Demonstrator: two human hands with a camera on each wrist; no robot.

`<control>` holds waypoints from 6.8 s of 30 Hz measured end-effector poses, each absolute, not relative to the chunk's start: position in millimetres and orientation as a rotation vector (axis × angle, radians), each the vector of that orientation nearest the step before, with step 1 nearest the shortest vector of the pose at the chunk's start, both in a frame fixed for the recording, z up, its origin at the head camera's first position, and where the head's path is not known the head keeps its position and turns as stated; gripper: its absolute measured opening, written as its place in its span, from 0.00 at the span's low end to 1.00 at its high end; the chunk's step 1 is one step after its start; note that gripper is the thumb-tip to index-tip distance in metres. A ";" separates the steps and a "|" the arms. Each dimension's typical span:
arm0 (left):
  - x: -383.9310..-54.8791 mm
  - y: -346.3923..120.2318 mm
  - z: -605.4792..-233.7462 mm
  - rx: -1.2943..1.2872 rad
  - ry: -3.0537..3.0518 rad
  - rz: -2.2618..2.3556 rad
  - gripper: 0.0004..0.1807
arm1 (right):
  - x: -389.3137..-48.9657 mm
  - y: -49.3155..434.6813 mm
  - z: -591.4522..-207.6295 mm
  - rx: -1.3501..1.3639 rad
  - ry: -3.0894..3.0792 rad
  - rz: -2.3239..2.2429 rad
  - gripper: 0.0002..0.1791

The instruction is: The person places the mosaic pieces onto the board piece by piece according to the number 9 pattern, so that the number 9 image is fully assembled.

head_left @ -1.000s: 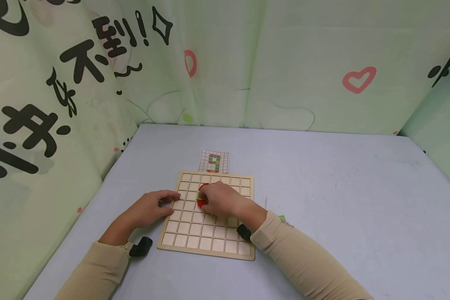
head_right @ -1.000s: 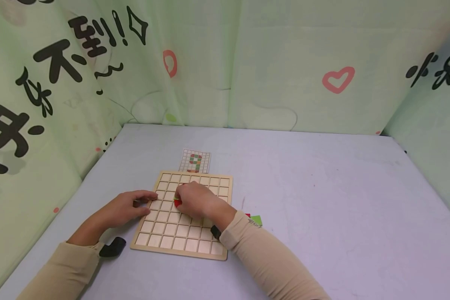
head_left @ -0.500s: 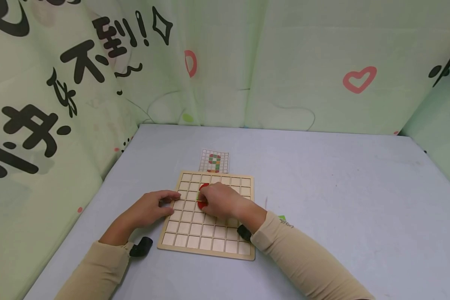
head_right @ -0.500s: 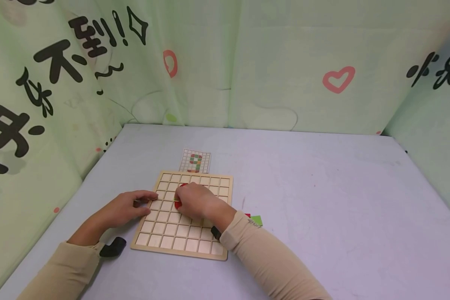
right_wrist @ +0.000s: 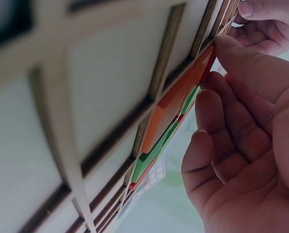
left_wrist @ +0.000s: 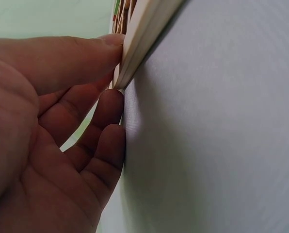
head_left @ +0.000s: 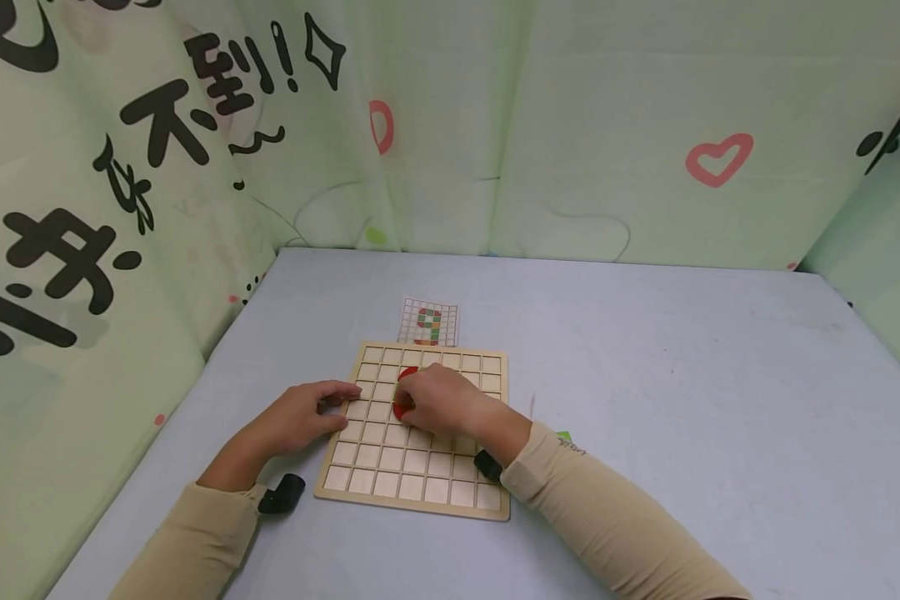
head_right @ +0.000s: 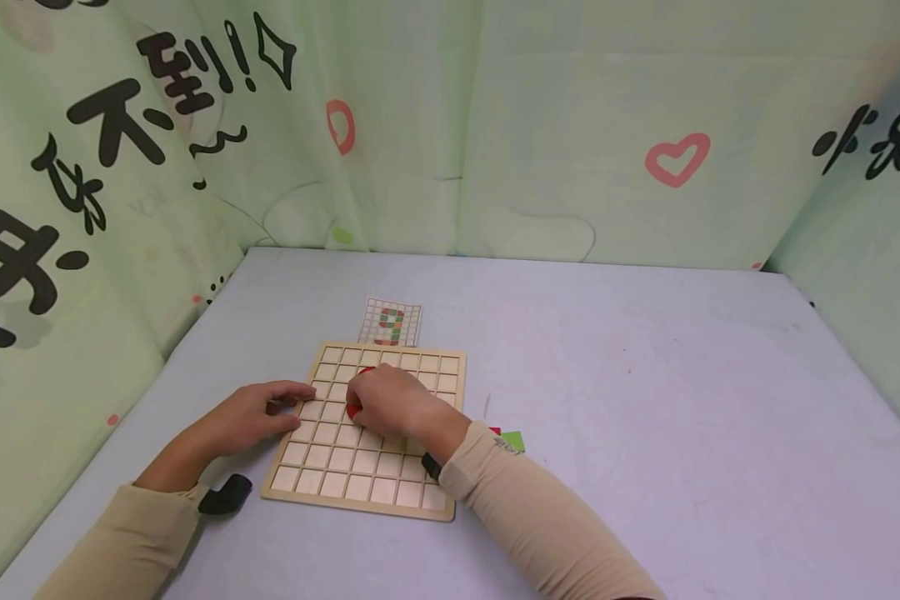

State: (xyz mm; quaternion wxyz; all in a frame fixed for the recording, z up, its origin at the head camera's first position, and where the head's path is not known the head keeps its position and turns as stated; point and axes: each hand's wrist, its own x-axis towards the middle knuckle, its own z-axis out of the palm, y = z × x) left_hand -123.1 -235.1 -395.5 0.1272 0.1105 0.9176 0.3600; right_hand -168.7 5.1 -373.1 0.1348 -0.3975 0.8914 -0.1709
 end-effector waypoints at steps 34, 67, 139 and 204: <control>-124.2 -238.2 -397.4 0.356 2.664 1.049 0.22 | -165.7 5.6 -373.4 -1.126 2.591 -0.563 0.02; -122.8 -236.6 -395.3 0.348 2.666 1.071 0.21 | -165.2 6.1 -370.4 -1.047 2.618 -0.551 0.02; -131.3 -228.3 -393.8 0.209 2.723 1.003 0.20 | -159.6 129.6 -356.8 -0.800 2.601 -0.932 0.24; -165.2 -220.1 -392.6 0.150 2.728 0.978 0.18 | -144.8 185.8 -372.0 -0.597 2.613 -0.706 0.15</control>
